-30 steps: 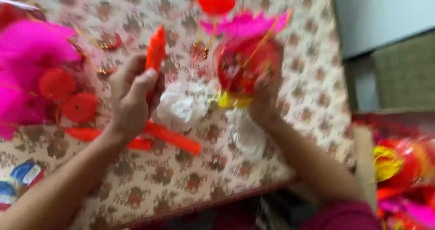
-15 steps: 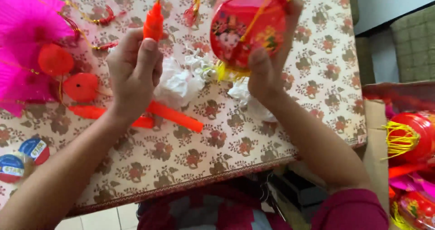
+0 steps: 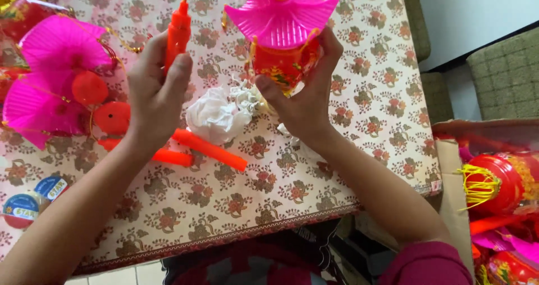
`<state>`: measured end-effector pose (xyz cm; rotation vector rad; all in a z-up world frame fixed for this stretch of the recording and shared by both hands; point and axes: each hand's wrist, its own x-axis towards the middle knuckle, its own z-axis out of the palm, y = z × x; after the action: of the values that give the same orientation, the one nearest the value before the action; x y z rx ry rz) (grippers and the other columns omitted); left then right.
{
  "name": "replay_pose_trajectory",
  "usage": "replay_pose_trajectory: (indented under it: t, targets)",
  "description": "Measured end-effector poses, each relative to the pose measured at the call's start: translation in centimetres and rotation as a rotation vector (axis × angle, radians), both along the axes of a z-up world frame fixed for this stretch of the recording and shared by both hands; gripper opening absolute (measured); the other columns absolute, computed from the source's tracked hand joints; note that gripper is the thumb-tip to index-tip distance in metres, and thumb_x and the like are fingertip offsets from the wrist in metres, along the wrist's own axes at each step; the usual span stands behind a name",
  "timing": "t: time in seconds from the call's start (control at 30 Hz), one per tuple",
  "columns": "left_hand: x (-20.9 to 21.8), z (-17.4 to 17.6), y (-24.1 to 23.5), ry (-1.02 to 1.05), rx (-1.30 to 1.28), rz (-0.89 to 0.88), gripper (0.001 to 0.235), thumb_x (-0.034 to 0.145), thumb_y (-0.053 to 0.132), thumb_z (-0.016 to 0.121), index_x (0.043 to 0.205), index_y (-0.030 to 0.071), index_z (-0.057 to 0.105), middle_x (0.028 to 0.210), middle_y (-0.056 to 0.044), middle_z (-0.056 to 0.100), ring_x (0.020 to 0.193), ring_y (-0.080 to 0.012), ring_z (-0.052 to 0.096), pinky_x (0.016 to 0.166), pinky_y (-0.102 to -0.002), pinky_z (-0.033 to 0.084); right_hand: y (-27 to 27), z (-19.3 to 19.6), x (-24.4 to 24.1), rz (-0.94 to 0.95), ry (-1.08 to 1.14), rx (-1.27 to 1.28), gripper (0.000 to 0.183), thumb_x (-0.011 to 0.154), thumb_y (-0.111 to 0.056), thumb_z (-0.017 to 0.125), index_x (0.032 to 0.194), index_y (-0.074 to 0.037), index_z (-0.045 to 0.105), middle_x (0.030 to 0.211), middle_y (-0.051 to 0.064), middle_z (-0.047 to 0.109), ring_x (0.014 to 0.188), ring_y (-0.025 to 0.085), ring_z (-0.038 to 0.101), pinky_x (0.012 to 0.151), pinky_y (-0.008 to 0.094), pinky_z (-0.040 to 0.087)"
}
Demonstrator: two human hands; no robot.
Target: Assembling decorative lanterns by attaching plastic handles and light components and then organizing them into a box.
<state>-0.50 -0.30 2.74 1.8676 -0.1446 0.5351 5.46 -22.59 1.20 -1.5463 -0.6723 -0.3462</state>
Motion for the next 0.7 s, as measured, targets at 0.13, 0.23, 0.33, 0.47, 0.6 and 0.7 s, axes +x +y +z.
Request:
replay_pose_trajectory:
  t: [0.13,0.23,0.33,0.47,0.6,0.7]
  targets:
    - [-0.5,1.4,0.4,0.129,-0.068,-0.045,0.030,0.116,0.023,0.044,0.116,0.001,0.064,0.062,0.001,0.044,0.050,-0.0075,0.040,0.046,-0.022,0.033,0.0,0.5,-0.1,0.114,0.099,0.092,0.075,0.096,-0.027,0.076,0.144,-0.017,0.020,0.136,0.016,0.036,0.126,0.033,0.059,0.096,0.043,0.069]
    - [-0.8,2.4,0.3,0.108,0.030,-0.052,0.017,0.110,0.000,0.049,0.094,0.000,0.057,0.067,-0.003,0.050,0.054,-0.0112,0.046,0.044,-0.025,0.037,-0.1,-0.5,0.3,0.141,0.054,0.173,0.068,0.101,-0.040,0.071,0.148,-0.019,0.026,0.137,0.013,0.044,0.126,0.029,0.057,0.102,0.046,0.066]
    - [-1.6,4.3,-0.2,0.131,0.094,-0.073,0.026,0.102,0.007,0.048,0.121,-0.006,0.060,0.076,-0.005,0.055,0.059,-0.0116,0.049,0.048,-0.026,0.039,-0.8,-1.6,0.2,0.037,0.096,0.084,0.079,0.102,-0.047,0.065,0.155,-0.013,0.017,0.155,0.014,0.033,0.144,0.028,0.043,0.119,0.044,0.051]
    - [-1.7,3.8,0.1,0.069,0.286,-0.064,0.028,0.109,0.016,0.042,0.121,-0.005,0.056,0.071,-0.003,0.049,0.052,-0.0116,0.040,0.042,-0.028,0.032,-0.8,-1.6,0.2,-0.035,0.074,0.023,0.076,0.102,-0.050,0.062,0.153,-0.012,0.020,0.153,0.013,0.034,0.146,0.029,0.039,0.125,0.045,0.040]
    - [-1.6,2.9,0.2,-0.006,0.293,-0.077,0.040,0.109,0.033,0.049,0.106,-0.004,0.066,0.063,-0.001,0.052,0.043,-0.0073,0.039,0.035,-0.024,0.027,-0.6,-1.3,0.1,-0.031,0.076,0.036,0.075,0.102,-0.051,0.062,0.153,-0.011,0.022,0.152,0.014,0.037,0.145,0.030,0.041,0.125,0.046,0.042]
    - [-1.6,3.4,0.1,0.125,0.146,-0.108,0.044,0.105,0.042,0.051,0.088,0.003,0.063,0.065,0.001,0.046,0.049,-0.0074,0.036,0.040,-0.022,0.025,-0.7,-1.3,0.0,-0.060,0.072,0.029,0.075,0.100,-0.050,0.062,0.151,-0.010,0.023,0.150,0.014,0.038,0.144,0.029,0.041,0.125,0.045,0.040]
